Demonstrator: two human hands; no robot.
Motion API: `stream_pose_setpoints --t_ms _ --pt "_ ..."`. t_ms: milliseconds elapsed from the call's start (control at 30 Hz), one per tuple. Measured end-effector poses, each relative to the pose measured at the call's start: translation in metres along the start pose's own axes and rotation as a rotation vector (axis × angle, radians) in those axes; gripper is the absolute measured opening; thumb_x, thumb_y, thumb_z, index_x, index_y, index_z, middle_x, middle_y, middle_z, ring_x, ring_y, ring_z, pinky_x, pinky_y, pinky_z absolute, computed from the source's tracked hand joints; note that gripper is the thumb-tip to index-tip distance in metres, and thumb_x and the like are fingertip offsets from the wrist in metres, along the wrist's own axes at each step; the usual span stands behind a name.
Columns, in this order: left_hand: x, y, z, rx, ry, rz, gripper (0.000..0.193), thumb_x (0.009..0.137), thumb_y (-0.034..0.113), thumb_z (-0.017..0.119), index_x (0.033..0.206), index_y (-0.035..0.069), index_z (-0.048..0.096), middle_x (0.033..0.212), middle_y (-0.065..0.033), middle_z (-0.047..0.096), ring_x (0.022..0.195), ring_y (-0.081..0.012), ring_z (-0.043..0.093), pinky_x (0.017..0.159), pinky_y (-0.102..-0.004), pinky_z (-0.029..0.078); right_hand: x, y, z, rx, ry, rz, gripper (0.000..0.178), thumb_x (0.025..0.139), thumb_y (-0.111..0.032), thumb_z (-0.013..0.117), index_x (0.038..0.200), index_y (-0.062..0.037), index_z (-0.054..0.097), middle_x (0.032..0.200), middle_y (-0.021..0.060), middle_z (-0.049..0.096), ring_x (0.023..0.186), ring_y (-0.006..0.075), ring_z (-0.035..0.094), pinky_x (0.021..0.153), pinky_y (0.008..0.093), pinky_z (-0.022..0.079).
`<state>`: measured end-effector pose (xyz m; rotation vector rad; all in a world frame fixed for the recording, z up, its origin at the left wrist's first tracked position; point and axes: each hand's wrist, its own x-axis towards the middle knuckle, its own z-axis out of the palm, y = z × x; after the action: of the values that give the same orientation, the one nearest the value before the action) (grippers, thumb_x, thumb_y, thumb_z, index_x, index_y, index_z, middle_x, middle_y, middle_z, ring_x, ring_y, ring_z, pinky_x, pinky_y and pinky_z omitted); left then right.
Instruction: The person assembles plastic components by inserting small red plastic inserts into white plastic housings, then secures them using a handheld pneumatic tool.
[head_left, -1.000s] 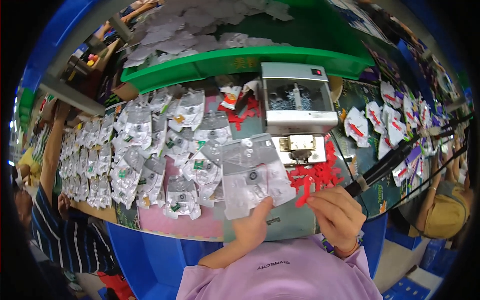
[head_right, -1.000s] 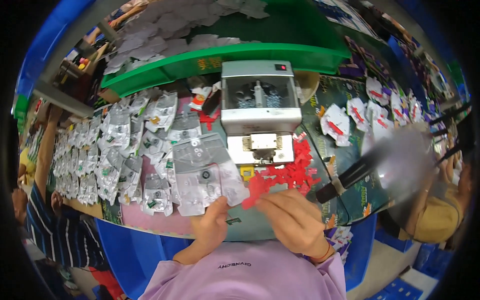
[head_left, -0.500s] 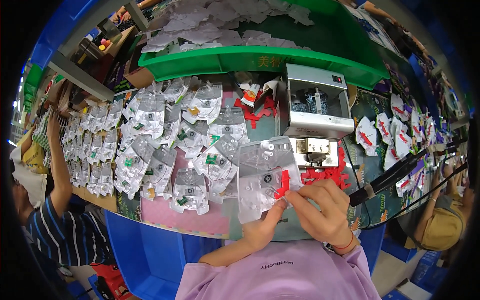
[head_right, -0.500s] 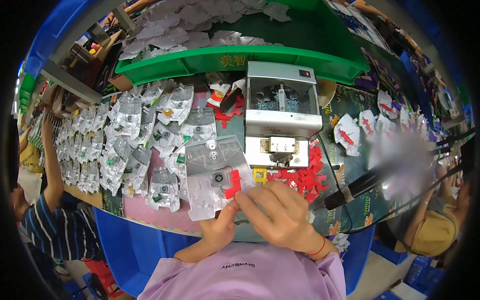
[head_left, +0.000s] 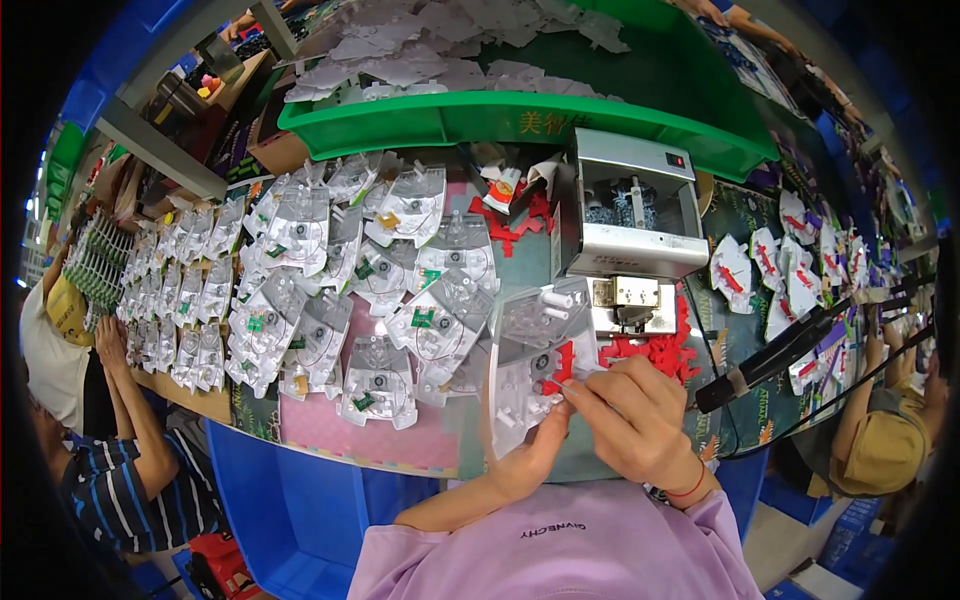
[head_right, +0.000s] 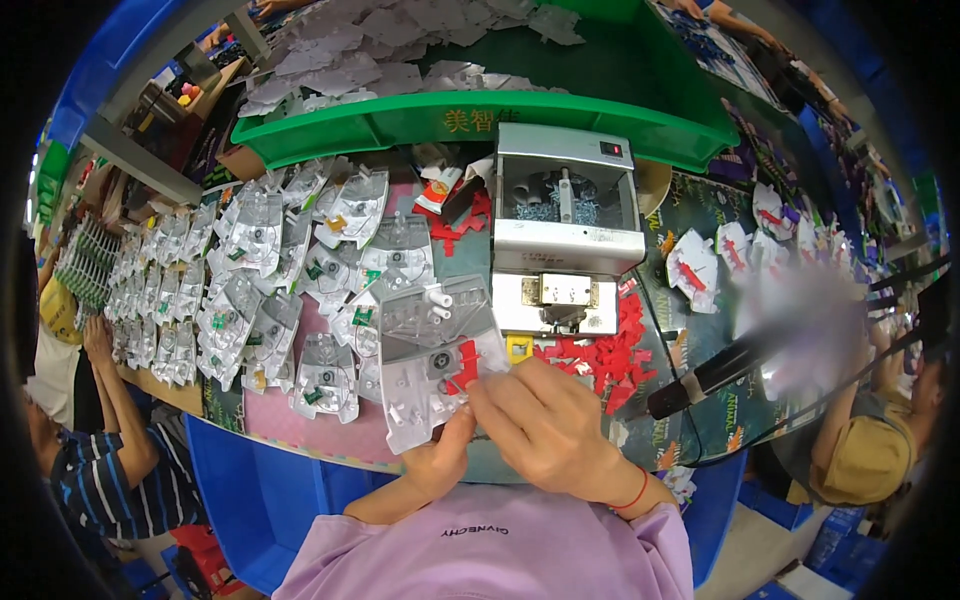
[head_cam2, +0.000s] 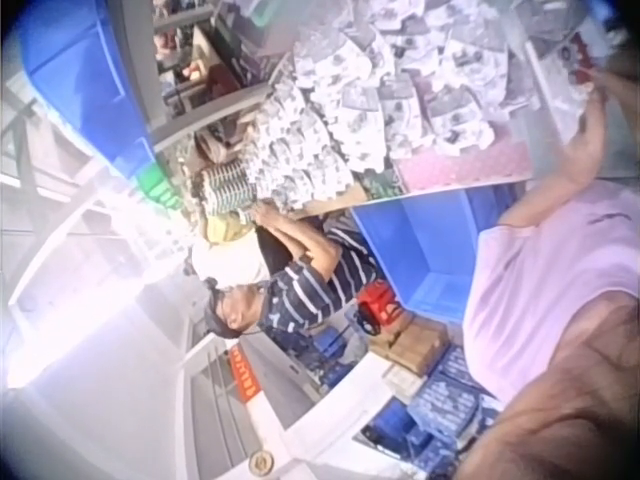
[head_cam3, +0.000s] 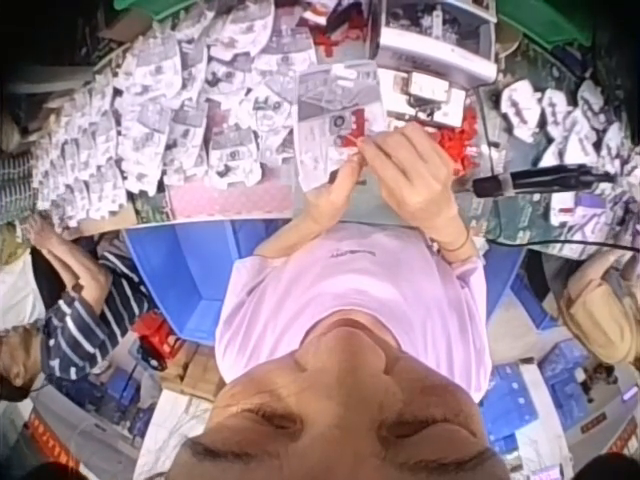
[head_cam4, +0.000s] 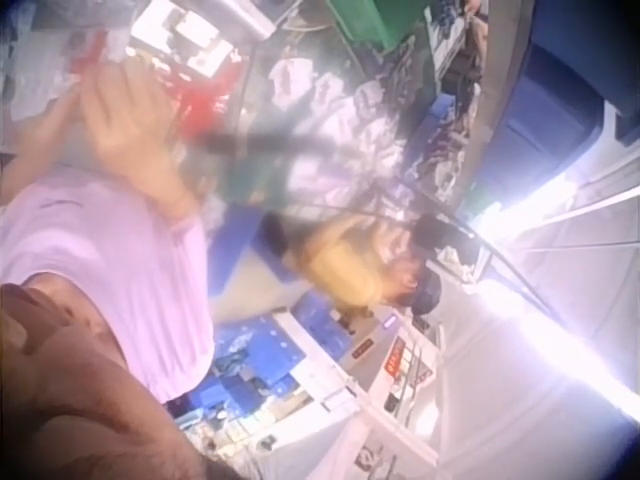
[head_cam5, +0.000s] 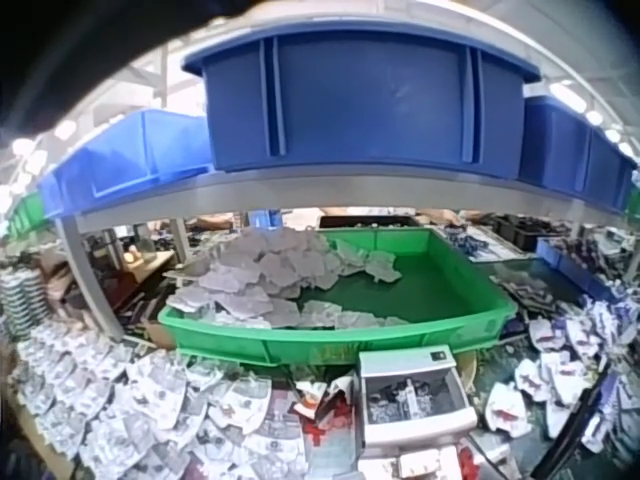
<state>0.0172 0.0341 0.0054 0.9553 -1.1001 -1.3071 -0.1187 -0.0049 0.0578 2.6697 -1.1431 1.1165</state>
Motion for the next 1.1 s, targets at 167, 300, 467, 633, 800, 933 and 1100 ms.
stream_pose_setpoints --t_ms 167,300,467,633,800,933,1100 --pt "0.004 -0.002 0.002 -0.099 0.114 0.018 0.022 0.076 -0.005 0.052 0.098 -0.002 0.050 0.084 -0.0048 0.055 0.072 -0.0108 0.052 0.060 -0.0226 0.042 0.001 -0.008 0.004 0.040 -0.038 0.046 0.031 0.049 -0.004 0.057 0.080 0.0016 0.060 0.072 0.0047 0.053 0.057 0.0186 0.048 0.044 0.0265 0.038" --pt "-0.003 -0.024 -0.013 -0.036 0.248 0.007 0.027 0.075 -0.003 0.055 0.102 -0.002 0.049 0.081 -0.0049 0.055 0.071 -0.0121 0.053 0.062 -0.0230 0.043 0.002 -0.015 0.010 0.050 -0.067 0.050 0.031 0.049 -0.004 0.059 0.080 0.0000 0.061 0.071 0.0036 0.051 0.058 0.0187 0.048 0.044 0.0267 0.038" --pt "-0.006 -0.031 -0.033 0.096 0.277 0.080 0.045 0.073 -0.002 0.057 0.114 -0.003 0.040 0.089 -0.0077 0.054 0.077 -0.0136 0.053 0.065 -0.0247 0.044 -0.006 -0.026 0.024 0.100 -0.141 0.072 0.029 0.052 -0.004 0.060 0.081 -0.0018 0.060 0.070 0.0024 0.050 0.058 0.0171 0.048 0.045 0.0256 0.039" --pt "-0.015 -0.020 -0.065 0.096 0.334 0.033 0.051 0.065 -0.001 0.058 0.113 -0.005 0.040 0.092 -0.0100 0.054 0.073 -0.0146 0.055 0.062 -0.0265 0.047 -0.010 -0.018 0.016 0.277 -0.195 0.111 0.026 0.055 -0.002 0.061 0.081 -0.0026 0.060 0.069 0.0040 0.052 0.058 0.0168 0.051 0.047 0.0271 0.042" --pt "-0.023 0.005 -0.092 -0.057 0.187 -0.343 0.047 0.060 -0.001 0.057 0.106 -0.006 0.049 0.085 -0.0078 0.057 0.071 -0.0128 0.055 0.060 -0.0259 0.045 -0.023 0.019 0.001 0.178 -0.168 0.404 0.018 0.066 0.000 0.061 0.084 -0.0018 0.061 0.070 0.0087 0.057 0.063 0.0227 0.058 0.052 0.0304 0.046" --pt "-0.022 0.001 -0.096 -0.065 -0.151 -0.519 0.036 0.058 0.002 0.058 0.094 -0.005 0.056 0.078 -0.0035 0.058 0.064 -0.0097 0.053 0.055 -0.0224 0.042 -0.028 0.022 0.012 0.189 -0.266 0.397 0.015 0.069 0.000 0.061 0.084 -0.0018 0.061 0.071 0.0083 0.058 0.063 0.0236 0.058 0.054 0.0304 0.047" --pt "-0.028 -0.007 -0.091 -0.188 -0.303 -0.618 0.042 0.059 0.002 0.057 0.101 -0.006 0.054 0.080 -0.0025 0.057 0.068 -0.0076 0.052 0.059 -0.0220 0.041 -0.010 0.012 0.029 0.181 -0.480 0.277 0.026 0.067 -0.001 0.059 0.094 -0.0012 0.058 0.088 0.0091 0.056 0.076 0.0230 0.056 0.060 0.0304 0.048"
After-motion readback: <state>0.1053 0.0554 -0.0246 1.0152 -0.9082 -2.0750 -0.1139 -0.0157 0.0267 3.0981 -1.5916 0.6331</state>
